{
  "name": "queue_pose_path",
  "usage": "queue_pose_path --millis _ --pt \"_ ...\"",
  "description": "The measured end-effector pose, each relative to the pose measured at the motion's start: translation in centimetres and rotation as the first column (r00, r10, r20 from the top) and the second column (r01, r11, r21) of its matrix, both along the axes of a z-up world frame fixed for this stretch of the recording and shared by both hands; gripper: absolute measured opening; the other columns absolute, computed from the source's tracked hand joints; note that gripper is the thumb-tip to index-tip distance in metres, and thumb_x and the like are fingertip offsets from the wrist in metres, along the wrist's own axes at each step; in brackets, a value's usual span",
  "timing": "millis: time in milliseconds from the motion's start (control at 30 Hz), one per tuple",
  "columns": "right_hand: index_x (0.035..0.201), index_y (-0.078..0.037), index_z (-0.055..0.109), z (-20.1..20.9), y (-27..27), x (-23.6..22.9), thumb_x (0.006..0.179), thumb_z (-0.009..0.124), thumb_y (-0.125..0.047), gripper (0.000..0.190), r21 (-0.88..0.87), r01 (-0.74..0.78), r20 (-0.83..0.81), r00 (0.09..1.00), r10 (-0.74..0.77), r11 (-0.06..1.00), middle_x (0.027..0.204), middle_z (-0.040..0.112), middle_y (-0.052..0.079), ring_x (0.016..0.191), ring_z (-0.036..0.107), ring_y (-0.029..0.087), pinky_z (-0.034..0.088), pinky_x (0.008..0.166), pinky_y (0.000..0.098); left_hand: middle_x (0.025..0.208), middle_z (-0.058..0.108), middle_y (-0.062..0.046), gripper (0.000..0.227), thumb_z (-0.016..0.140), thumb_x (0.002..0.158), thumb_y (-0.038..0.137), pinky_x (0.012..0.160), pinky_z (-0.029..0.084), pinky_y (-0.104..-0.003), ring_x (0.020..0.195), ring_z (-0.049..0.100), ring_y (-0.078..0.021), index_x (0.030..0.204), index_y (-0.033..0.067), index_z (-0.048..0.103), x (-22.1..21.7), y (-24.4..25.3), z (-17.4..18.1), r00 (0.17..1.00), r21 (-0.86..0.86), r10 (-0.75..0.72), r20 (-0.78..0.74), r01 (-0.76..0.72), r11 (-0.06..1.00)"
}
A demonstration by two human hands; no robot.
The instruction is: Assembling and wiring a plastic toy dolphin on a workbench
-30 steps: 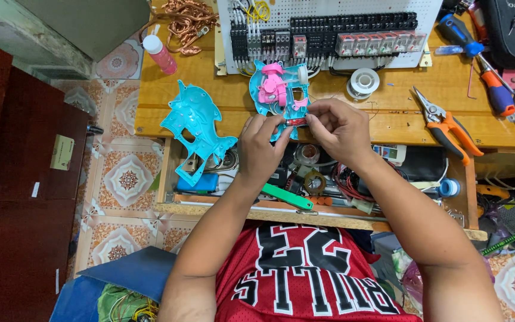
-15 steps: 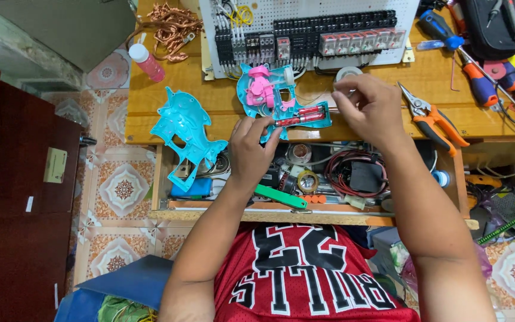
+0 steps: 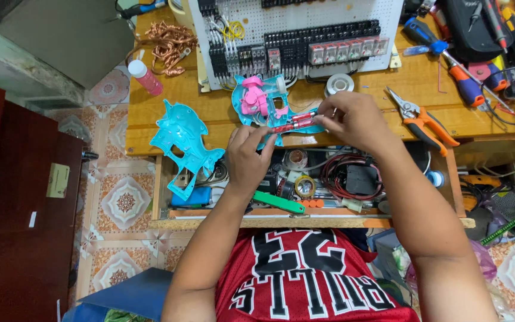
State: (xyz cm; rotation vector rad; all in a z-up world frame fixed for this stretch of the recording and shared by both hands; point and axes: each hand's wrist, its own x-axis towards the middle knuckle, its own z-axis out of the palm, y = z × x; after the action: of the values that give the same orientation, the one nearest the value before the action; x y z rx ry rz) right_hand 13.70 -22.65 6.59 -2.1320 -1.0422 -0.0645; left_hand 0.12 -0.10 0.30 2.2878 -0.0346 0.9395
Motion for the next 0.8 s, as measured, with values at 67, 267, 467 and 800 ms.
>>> queue_pose_path --millis 67,267,467,800 --pt "0.097 -0.006 0.076 -0.3 0.1 -0.3 0.085 0.082 -0.009 0.013 0.004 0.013 -0.013 1.000 -0.013 1.000 0.075 0.070 0.011 0.063 0.068 0.029 0.054 0.062 0.0398 0.077 0.054 0.001 0.008 0.078 0.095 0.018 0.072 0.053 -0.034 0.075 0.062 -0.0232 0.098 0.0107 0.075 0.0 0.1 -0.3 1.000 0.015 -0.005 0.021 0.004 1.000" --pt "0.101 -0.008 0.071 -1.4 0.1 0.1 0.083 0.086 -0.017 0.024 -0.025 0.054 -0.127 0.990 -0.057 0.998 0.073 0.070 0.009 0.062 0.068 0.026 0.055 0.062 0.0391 0.076 0.059 0.000 0.007 0.078 0.094 0.017 0.071 0.053 -0.031 0.074 0.062 -0.0215 0.094 0.0102 0.078 0.1 0.0 0.0 0.998 0.030 -0.016 0.056 0.014 0.999" --pt "0.104 -0.010 0.068 -1.4 0.2 -0.1 0.081 0.088 -0.018 0.031 -0.050 0.067 -0.199 0.977 -0.076 0.996 0.074 0.071 0.006 0.061 0.069 0.025 0.055 0.061 0.0380 0.077 0.059 -0.001 0.007 0.077 0.094 0.016 0.071 0.053 -0.031 0.075 0.062 -0.0215 0.092 0.0097 0.079 0.0 -0.2 -0.2 0.998 0.108 0.023 0.059 -0.029 0.994" --pt "0.116 -0.012 0.072 -0.4 0.7 -0.3 0.084 0.083 -0.010 0.034 -0.060 0.039 -0.258 0.965 -0.053 0.997 0.070 0.069 0.005 0.059 0.068 0.023 0.055 0.060 0.0339 0.079 0.055 -0.001 0.011 0.073 0.097 0.017 0.068 0.053 -0.033 0.078 0.061 -0.0238 0.094 0.0076 0.078 -0.4 -0.3 0.5 1.000 0.120 0.017 0.002 -0.017 0.993"
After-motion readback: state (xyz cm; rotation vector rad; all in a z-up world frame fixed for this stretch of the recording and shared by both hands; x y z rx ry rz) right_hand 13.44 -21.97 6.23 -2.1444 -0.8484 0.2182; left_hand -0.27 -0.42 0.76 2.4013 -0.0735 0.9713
